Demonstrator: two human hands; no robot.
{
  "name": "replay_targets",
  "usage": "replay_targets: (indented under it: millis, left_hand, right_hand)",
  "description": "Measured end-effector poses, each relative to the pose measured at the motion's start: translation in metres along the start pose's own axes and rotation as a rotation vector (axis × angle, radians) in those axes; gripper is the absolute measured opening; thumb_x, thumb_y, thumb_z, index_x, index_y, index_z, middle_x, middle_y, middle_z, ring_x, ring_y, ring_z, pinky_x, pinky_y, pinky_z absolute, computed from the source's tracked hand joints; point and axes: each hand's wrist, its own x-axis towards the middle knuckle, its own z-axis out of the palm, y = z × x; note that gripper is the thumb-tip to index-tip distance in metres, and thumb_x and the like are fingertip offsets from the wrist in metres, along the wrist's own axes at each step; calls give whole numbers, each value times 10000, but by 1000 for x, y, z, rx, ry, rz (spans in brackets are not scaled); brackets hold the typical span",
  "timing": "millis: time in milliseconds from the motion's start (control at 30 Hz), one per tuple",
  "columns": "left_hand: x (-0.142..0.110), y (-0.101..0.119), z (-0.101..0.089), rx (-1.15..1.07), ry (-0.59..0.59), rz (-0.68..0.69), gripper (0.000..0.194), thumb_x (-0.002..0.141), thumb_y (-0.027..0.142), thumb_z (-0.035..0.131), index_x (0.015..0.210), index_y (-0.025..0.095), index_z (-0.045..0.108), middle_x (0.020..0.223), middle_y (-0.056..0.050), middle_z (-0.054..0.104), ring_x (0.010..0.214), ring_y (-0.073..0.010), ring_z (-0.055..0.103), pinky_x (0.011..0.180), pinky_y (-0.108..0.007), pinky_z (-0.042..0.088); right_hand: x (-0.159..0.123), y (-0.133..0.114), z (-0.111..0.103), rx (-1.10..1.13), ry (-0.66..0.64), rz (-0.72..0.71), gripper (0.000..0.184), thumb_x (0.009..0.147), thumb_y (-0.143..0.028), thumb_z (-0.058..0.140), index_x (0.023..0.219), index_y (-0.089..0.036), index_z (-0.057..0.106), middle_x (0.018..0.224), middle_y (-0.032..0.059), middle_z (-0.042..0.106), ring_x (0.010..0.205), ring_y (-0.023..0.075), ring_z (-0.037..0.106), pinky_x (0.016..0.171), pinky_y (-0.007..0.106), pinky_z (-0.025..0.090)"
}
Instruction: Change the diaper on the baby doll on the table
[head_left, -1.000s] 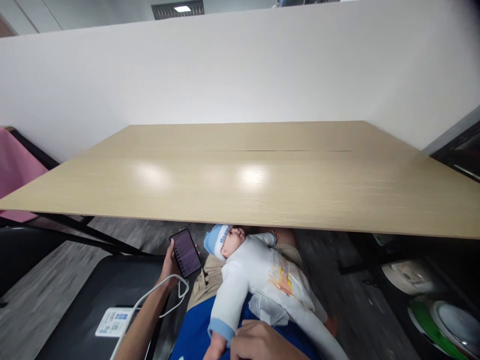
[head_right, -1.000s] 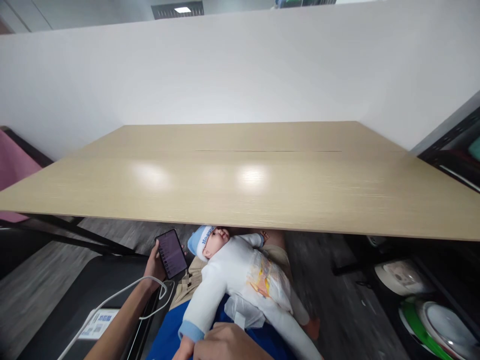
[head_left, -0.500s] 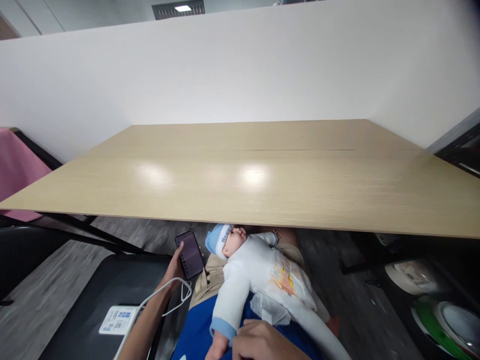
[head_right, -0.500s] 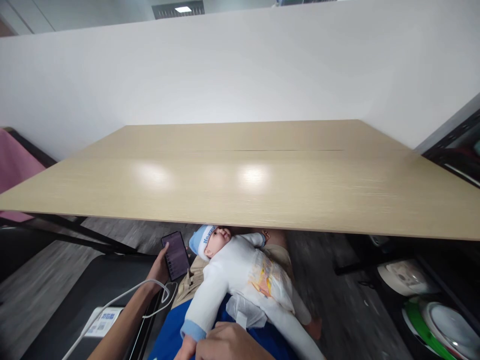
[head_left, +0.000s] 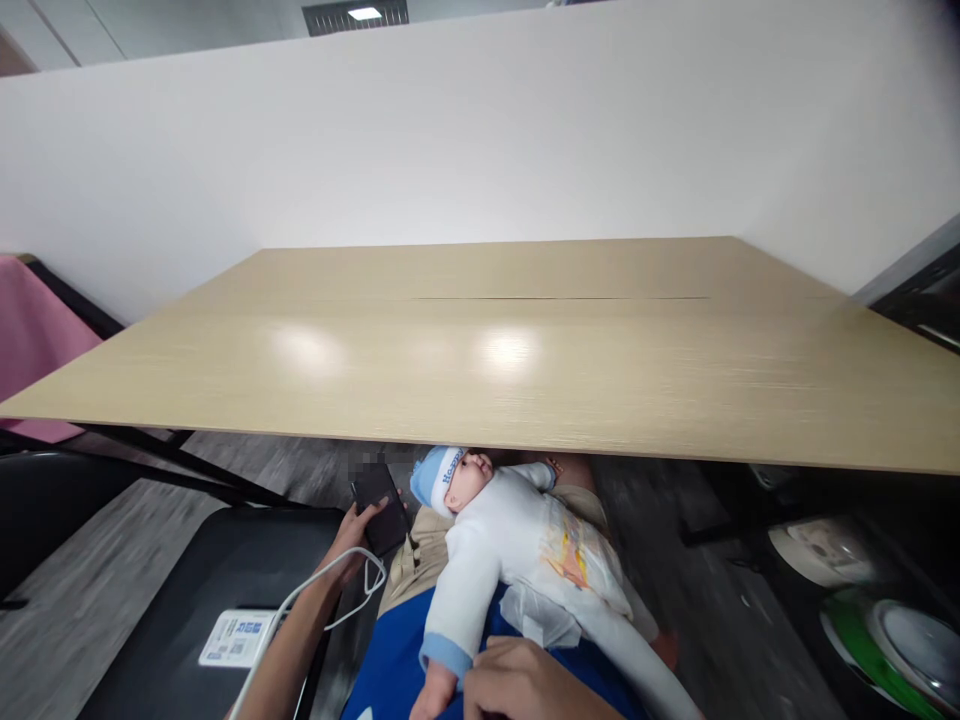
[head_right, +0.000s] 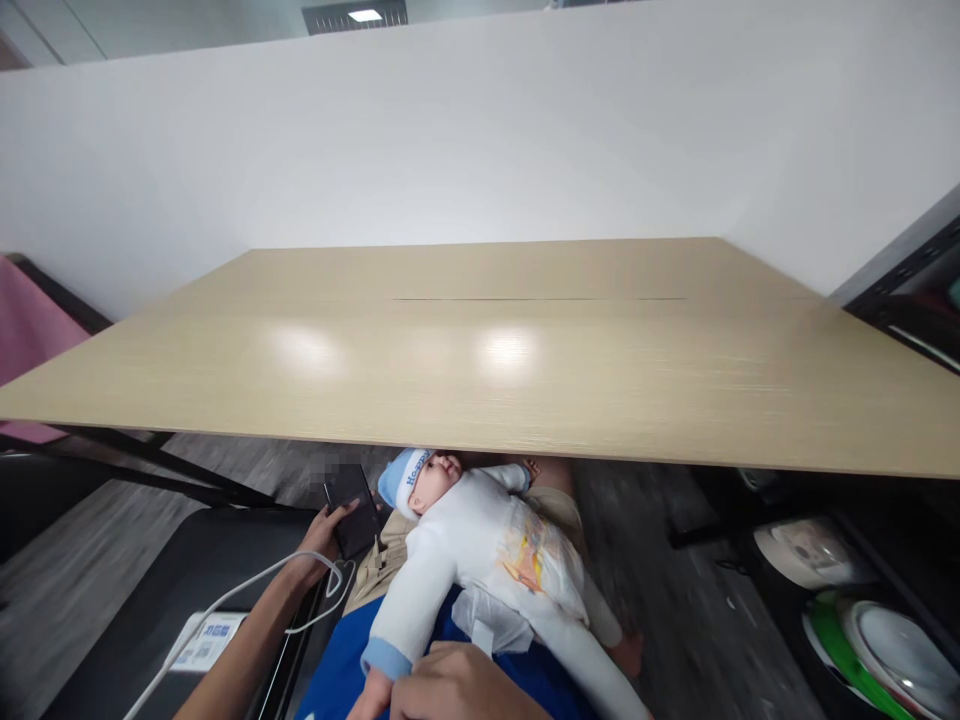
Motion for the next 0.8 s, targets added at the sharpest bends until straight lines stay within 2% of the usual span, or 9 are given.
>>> replay_targets:
  millis: [100, 233, 400, 567, 667, 800]
  left_hand:
    - [-4, 3, 1, -45, 3, 14, 719, 813, 157, 913, 1451, 219, 588, 1345, -174, 775, 1214, -364, 777, 1029, -513, 668]
    - [-7, 5, -2, -76, -20, 45, 757, 766, 91, 930, 1424, 214, 578, 1387, -180, 750, 1253, -341, 762, 1108, -485, 629]
    - [-12, 6, -1, 17, -54, 107, 941, 643, 83, 989, 1473, 262, 582, 1406, -145, 754, 1342, -360, 708, 1218, -471, 537]
    - [-14, 7, 4, 66, -67, 162, 1072, 644, 105, 997, 1572, 324, 507, 1505, -135, 696, 1389, -343, 677, 1246, -441, 500]
    - [-15, 9, 4, 21, -75, 121, 1020, 677, 151, 973, 1570, 315, 509, 1440, -122, 739, 1332, -331, 716, 1225, -431, 518]
    - [-15, 8, 4, -9, -80, 102, 1116, 610, 88, 954, 1588, 329, 474, 1387, -91, 768, 1267, -308, 749, 1206, -408, 526]
  right_hand:
    - [0, -1, -1, -15, -10, 20, 586, 1075, -708, 502, 739, -233, 429, 692, -39, 525, 679, 127, 528, 782, 272, 479]
    - [0, -1, 0, -14, 8, -6, 615, 1070, -755, 453, 745, -234, 437, 683, -38, 531, 666, 129, 526, 763, 275, 466]
    - [0, 1, 1, 14, -6, -13, 614, 1080, -762, 395, 763, -239, 444, 698, -27, 535, 678, 139, 555, 789, 285, 485]
    - [1, 3, 2, 62, 58, -72, 674, 1059, -825, 298, 760, -238, 443, 674, -29, 514, 644, 136, 537, 746, 283, 459]
    - [0, 3, 2, 40, 46, -62, 632, 1078, -777, 332, 765, -239, 442, 682, -28, 522, 656, 138, 544, 755, 282, 464]
    - [-1, 5, 2, -16, -6, -3, 526, 1090, -662, 470, 778, -239, 461, 724, -23, 562, 710, 142, 582, 818, 284, 494]
